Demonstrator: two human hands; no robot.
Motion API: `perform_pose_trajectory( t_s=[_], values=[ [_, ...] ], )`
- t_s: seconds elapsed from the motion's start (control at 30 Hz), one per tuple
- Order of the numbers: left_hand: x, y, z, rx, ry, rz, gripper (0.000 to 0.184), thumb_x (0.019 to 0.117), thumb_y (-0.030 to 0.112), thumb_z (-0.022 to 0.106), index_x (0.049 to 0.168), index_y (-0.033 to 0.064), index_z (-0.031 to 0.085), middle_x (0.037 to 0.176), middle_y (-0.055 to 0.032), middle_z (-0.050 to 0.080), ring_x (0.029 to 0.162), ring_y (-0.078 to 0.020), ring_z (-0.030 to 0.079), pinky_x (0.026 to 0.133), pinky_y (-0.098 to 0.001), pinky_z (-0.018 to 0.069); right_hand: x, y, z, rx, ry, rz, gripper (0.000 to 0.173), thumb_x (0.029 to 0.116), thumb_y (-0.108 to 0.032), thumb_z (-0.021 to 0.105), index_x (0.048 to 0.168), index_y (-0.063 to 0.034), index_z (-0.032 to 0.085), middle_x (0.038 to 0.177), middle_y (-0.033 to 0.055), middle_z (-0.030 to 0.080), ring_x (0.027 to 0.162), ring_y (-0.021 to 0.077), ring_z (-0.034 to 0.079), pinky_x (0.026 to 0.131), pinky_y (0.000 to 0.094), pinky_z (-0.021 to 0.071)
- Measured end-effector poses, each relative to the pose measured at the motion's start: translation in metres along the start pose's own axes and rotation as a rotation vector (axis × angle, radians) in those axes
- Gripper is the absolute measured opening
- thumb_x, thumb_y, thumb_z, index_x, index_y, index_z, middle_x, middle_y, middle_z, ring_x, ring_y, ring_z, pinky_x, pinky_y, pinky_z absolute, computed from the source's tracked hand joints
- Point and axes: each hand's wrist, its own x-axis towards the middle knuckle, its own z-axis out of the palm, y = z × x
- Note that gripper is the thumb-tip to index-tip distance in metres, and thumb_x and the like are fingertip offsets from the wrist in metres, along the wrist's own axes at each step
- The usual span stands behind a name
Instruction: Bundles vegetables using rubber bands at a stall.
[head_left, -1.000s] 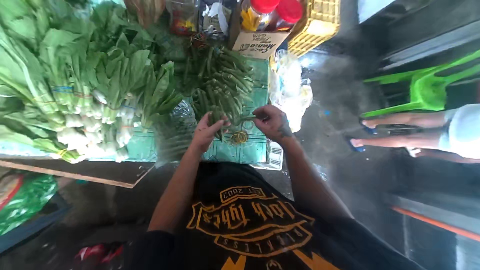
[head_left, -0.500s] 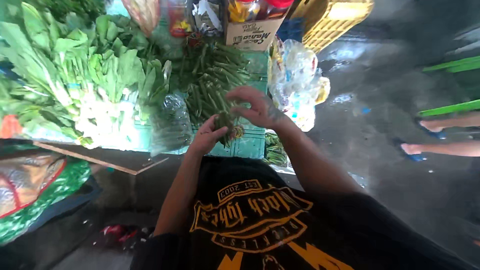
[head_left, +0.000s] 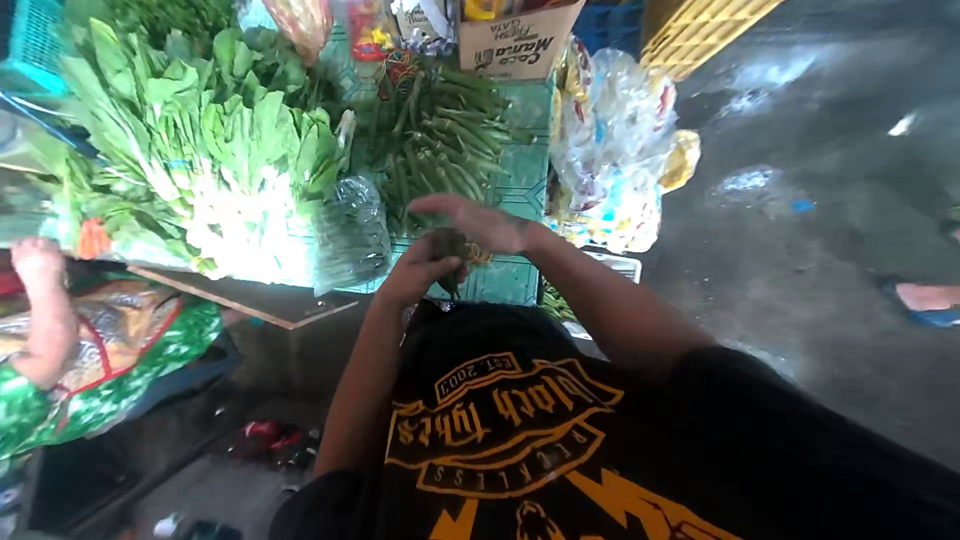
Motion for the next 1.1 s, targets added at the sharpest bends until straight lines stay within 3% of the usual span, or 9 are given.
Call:
perform_pose_trajectory(
  t_s=[0.07, 0.13, 0.2, 0.3, 0.4, 0.53, 0.67, 0.83, 1.1],
  values=[
    [-0.004, -0.001, -0.01, -0.018, 0.076, -0.021, 0.045, 0.0981, 0.01, 0.061, 0.142, 0.0117, 0.048, 0.113, -0.0127, 0.069, 0.09, -0.0242, 0.07, 0.081, -0.0425, 0.061, -0.009, 0.021, -0.019, -0.048, 0.25, 0.105, 0.058, 0.1088, -0.048, 0.031, 0.134, -0.0036, 0.059, 0.131, 0.0122, 0.063, 0.124, 0.022, 0.06, 0.106, 0.0446, 0.051],
    [-0.015, -0.006, -0.018, -0.018, 0.149, -0.05, 0.049, 0.0988, 0.009, 0.061, 0.145, 0.0117, 0.045, 0.114, -0.014, 0.068, 0.09, -0.0258, 0.07, 0.081, -0.0433, 0.0614, -0.028, 0.048, -0.019, -0.344, 0.205, 0.317, 0.034, 0.1029, -0.029, 0.057, 0.12, -0.0017, 0.068, 0.115, 0.0179, 0.068, 0.11, 0.0313, 0.066, 0.098, 0.0528, 0.0542],
    [-0.021, -0.012, -0.022, 0.025, 0.191, -0.091, 0.05, 0.0995, 0.005, 0.06, 0.146, 0.0127, 0.044, 0.114, -0.0137, 0.068, 0.088, -0.0248, 0.07, 0.079, -0.0414, 0.0618, -0.051, 0.075, 0.003, -0.532, 0.094, 0.538, 0.035, 0.0976, -0.033, 0.068, 0.119, -0.0053, 0.07, 0.118, 0.0196, 0.068, 0.112, 0.0365, 0.066, 0.095, 0.0581, 0.0544],
    [-0.026, -0.025, -0.022, 0.093, 0.239, -0.133, 0.055, 0.0988, 0.004, 0.061, 0.149, 0.0145, 0.041, 0.111, -0.0132, 0.069, 0.087, -0.0243, 0.071, 0.078, -0.0399, 0.0616, -0.078, 0.099, 0.039, -0.648, 0.202, 0.502, 0.035, 0.0903, -0.035, 0.076, 0.113, -0.0085, 0.074, 0.113, 0.0171, 0.069, 0.11, 0.0359, 0.066, 0.091, 0.0559, 0.0564],
    [-0.028, -0.038, -0.022, 0.109, 0.248, -0.174, 0.059, 0.0983, 0.006, 0.063, 0.151, 0.0145, 0.039, 0.112, -0.0142, 0.07, 0.089, -0.0264, 0.071, 0.081, -0.0425, 0.062, -0.087, 0.114, 0.058, -0.703, 0.34, 0.327, 0.014, 0.0934, -0.02, 0.068, 0.1, -0.0092, 0.075, 0.101, 0.0143, 0.069, 0.1, 0.0331, 0.068, 0.084, 0.051, 0.0585],
    [-0.022, -0.037, -0.02, 0.194, 0.232, -0.246, 0.06, 0.0986, 0.006, 0.064, 0.152, 0.013, 0.037, 0.112, -0.0125, 0.07, 0.09, -0.023, 0.072, 0.082, -0.0394, 0.0622, -0.088, 0.104, 0.038, -0.466, 0.474, 0.318, 0.02, 0.0993, -0.017, 0.063, 0.107, -0.0084, 0.079, 0.108, 0.0137, 0.074, 0.105, 0.0316, 0.069, 0.094, 0.0514, 0.0561],
    [-0.014, -0.036, -0.02, 0.36, 0.168, -0.238, 0.06, 0.0979, 0.009, 0.066, 0.151, 0.0129, 0.038, 0.111, -0.0123, 0.07, 0.088, -0.0213, 0.072, 0.08, -0.0398, 0.0622, -0.089, 0.088, 0.011, -0.315, 0.534, 0.313, 0.02, 0.0989, -0.021, 0.064, 0.107, -0.0089, 0.078, 0.104, 0.0087, 0.075, 0.098, 0.0214, 0.071, 0.09, 0.0438, 0.0582],
    [-0.002, -0.029, -0.014, 0.62, 0.143, -0.222, 0.072, 0.098, 0.016, 0.067, 0.158, 0.0144, 0.027, 0.119, -0.0164, 0.066, 0.098, -0.0252, 0.07, 0.087, -0.048, 0.0597, -0.085, 0.078, -0.008, 0.198, 0.69, 0.424, 0.048, 0.093, -0.008, 0.071, 0.137, -0.0022, 0.051, 0.094, 0.0096, 0.074, 0.08, 0.0168, 0.072, 0.079, 0.0363, 0.0617],
    [0.005, -0.023, -0.013, 0.784, 0.135, -0.138, 0.077, 0.0986, 0.015, 0.066, 0.161, 0.014, 0.021, 0.122, -0.0178, 0.067, 0.102, -0.0284, 0.07, 0.089, -0.0527, 0.0588, -0.077, 0.049, -0.057, 0.515, 0.811, 0.199, 0.042, 0.0899, -0.002, 0.043, 0.132, -0.0019, 0.049, 0.102, 0.01, 0.074, 0.099, 0.022, 0.072, 0.097, 0.0429, 0.0578]
  ],
)
